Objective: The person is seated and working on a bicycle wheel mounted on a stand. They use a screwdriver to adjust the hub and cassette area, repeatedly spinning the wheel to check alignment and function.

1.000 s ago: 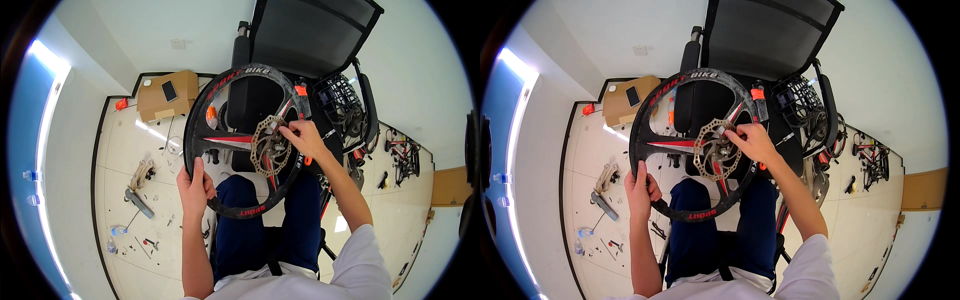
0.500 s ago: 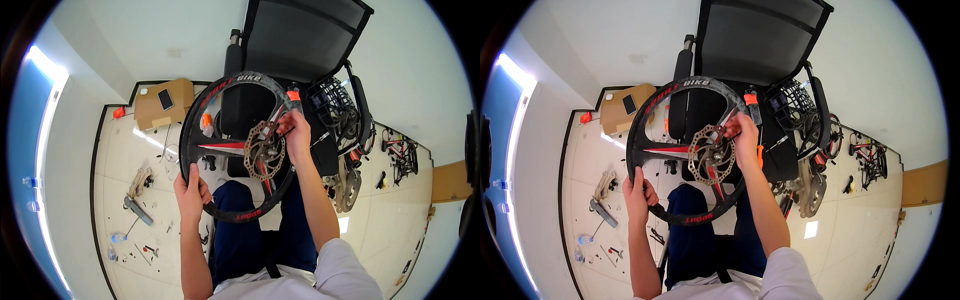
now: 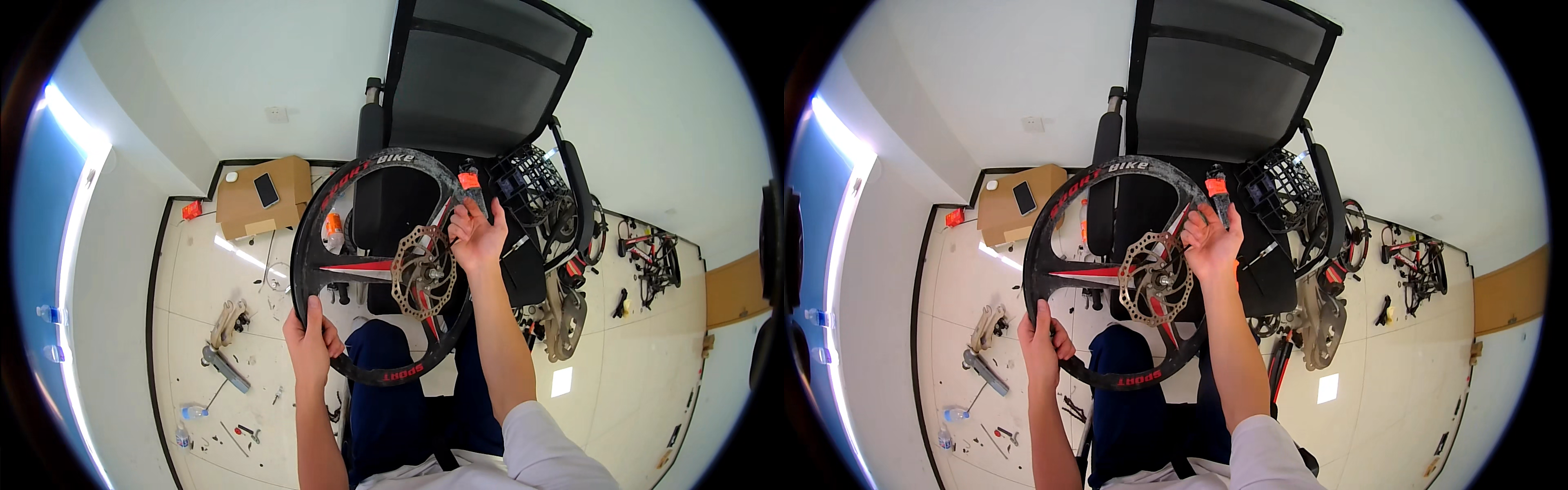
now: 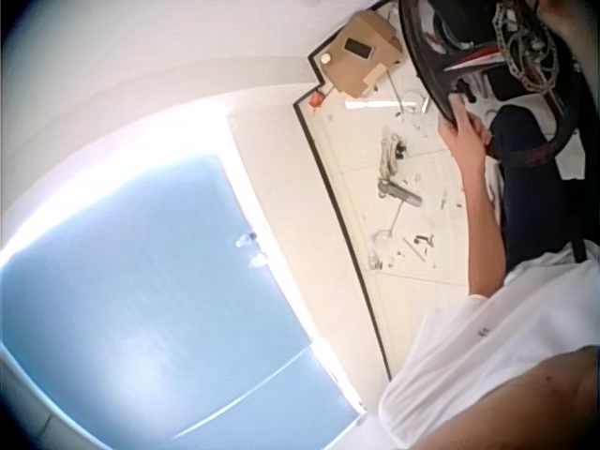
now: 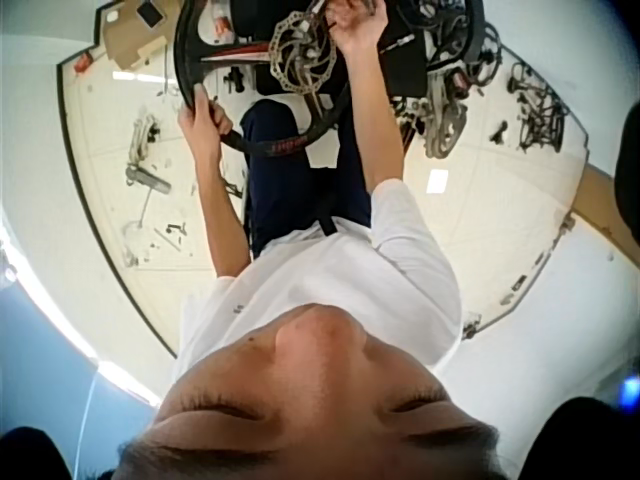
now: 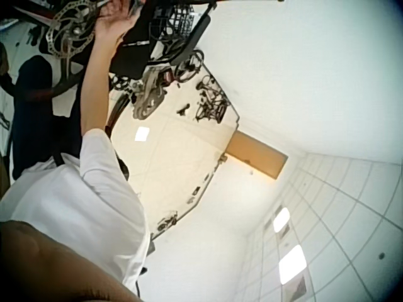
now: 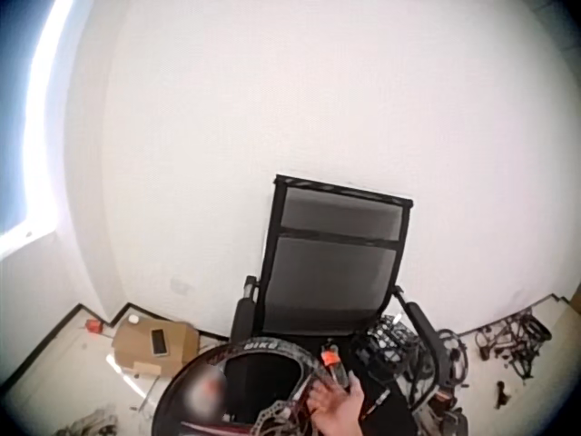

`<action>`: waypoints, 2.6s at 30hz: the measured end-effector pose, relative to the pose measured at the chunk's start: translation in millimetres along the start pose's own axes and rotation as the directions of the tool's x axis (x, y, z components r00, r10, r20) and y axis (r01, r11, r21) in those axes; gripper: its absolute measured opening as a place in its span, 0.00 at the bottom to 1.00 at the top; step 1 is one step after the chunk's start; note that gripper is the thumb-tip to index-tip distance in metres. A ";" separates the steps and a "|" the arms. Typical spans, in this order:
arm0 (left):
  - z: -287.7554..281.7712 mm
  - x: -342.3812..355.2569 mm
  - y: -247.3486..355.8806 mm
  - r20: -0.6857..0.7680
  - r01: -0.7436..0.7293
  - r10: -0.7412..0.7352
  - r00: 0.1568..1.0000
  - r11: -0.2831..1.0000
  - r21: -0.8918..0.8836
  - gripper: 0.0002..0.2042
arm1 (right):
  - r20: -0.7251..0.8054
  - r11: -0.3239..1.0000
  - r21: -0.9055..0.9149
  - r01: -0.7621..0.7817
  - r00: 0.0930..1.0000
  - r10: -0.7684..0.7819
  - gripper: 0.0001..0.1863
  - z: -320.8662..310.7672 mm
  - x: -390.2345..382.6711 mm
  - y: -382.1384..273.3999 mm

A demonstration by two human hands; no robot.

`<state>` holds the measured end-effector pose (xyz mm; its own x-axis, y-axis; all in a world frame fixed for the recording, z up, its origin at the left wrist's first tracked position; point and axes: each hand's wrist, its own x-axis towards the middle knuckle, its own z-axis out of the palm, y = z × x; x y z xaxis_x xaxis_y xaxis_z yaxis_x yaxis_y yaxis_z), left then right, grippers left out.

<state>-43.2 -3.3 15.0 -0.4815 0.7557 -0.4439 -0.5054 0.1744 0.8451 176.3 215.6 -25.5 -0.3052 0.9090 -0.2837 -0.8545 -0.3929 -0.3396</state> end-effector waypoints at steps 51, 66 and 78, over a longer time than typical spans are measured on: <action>9.4 0.2 -16.3 -0.058 -0.040 0.040 0.998 0.999 -0.012 0.19 | -0.344 0.669 -0.742 -0.050 0.884 -0.316 0.10 52.7 3.7 43.3; 9.8 -3.1 -19.7 -0.073 -0.072 0.071 0.995 0.997 -0.004 0.19 | -0.260 0.562 -0.825 -0.056 0.921 -0.291 0.10 55.8 7.2 43.3; 23.4 10.0 -11.6 -0.048 -0.089 0.090 0.995 0.996 0.021 0.21 | 0.522 -0.290 -0.852 0.435 0.748 -0.411 0.18 163.9 9.8 11.2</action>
<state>-25.4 17.0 7.7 -0.5589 0.7372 -0.3796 -0.4455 0.1192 0.8873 94.8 242.8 114.9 -0.0964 0.9134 0.3954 0.4735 0.3915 -0.7890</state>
